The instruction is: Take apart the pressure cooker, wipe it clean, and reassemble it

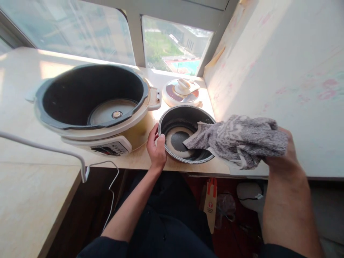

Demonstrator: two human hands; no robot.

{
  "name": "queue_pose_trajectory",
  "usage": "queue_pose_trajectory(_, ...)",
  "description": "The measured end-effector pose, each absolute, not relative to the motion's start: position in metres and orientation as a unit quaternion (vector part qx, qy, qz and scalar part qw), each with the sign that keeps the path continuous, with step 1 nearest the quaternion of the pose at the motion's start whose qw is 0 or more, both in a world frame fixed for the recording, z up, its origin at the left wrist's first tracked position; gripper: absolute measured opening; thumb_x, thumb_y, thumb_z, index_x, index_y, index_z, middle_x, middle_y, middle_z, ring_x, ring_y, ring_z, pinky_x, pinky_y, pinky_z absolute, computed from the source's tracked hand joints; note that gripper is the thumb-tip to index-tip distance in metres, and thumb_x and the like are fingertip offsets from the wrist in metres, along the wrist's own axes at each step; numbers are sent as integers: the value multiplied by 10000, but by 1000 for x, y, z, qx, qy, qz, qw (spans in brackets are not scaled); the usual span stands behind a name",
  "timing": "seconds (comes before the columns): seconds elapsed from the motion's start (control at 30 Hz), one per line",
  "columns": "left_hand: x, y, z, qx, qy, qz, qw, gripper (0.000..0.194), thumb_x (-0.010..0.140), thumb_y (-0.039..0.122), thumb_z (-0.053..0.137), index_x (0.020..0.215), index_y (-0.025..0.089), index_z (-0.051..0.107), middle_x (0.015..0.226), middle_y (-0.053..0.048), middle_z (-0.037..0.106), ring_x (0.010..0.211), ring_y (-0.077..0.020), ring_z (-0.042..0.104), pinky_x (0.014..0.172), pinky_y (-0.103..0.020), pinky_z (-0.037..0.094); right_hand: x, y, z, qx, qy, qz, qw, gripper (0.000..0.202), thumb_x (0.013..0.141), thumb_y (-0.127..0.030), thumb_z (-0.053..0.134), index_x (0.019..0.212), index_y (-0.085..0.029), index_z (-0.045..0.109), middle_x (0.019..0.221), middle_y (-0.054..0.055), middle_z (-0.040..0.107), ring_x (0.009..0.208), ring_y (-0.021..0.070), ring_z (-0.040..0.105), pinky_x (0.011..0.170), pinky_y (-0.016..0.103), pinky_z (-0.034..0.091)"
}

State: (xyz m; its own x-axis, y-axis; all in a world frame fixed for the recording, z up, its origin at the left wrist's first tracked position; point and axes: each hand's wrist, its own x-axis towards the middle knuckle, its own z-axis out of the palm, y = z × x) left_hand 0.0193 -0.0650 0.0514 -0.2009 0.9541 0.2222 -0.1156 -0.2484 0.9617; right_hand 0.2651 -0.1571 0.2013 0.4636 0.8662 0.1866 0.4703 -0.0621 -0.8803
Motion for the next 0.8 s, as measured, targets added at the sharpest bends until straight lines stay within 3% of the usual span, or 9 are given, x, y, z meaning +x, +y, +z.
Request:
queue_pose_trajectory(0.13,11,-78,58,513,470,599,396,416,988,396,494,1330,204,631,1379,-112,627,1287,-251,566,1129,-395,399,251,-188,165,-686,-301,163,643,378,535,-373,860,885,-367,718,1045,8,751,1160,354,657,892,565,601)
queue_pose_trajectory(0.27,6,-99,76,625,437,606,227,394,996,325,465,1339,194,608,1426,-135,567,1360,-272,492,1167,-465,349,242,-206,137,-667,-206,153,699,435,513,-341,899,902,-283,714,989,-7,753,1021,281,717,949,501,589)
queue_pose_trajectory(0.37,10,-112,99,723,371,565,144,340,948,238,527,1273,212,626,1380,-120,603,1334,-279,524,1115,-480,411,245,-215,118,-679,-244,219,657,474,541,-399,922,932,-214,730,989,42,769,943,273,731,910,481,598)
queue_pose_trajectory(0.47,18,-118,117,820,317,451,151,295,949,212,523,1219,198,641,1227,-109,704,1177,-246,634,1001,-423,484,249,-214,107,-720,-308,264,563,569,500,-412,948,986,-194,748,1031,73,776,999,309,717,947,511,574)
queue_pose_trajectory(0.53,24,-120,123,860,317,369,156,264,964,242,512,1171,183,665,1108,-97,750,1043,-236,681,929,-419,482,250,-207,108,-737,-340,271,518,625,478,-412,952,1029,-196,751,1055,77,773,1033,322,709,968,508,564)
queue_pose_trajectory(0.67,31,-124,123,896,344,252,125,296,989,341,496,853,206,722,790,-45,754,854,-234,686,879,-462,407,250,-192,119,-727,-389,283,491,582,516,-422,923,1024,-193,757,1035,74,778,990,307,727,917,448,590)
queue_pose_trajectory(0.8,30,-123,122,916,336,200,92,367,932,505,585,767,198,700,775,-51,743,828,-243,658,851,-458,376,254,-191,125,-723,-419,290,466,441,558,-435,891,901,-190,762,909,58,789,883,289,740,808,409,614)
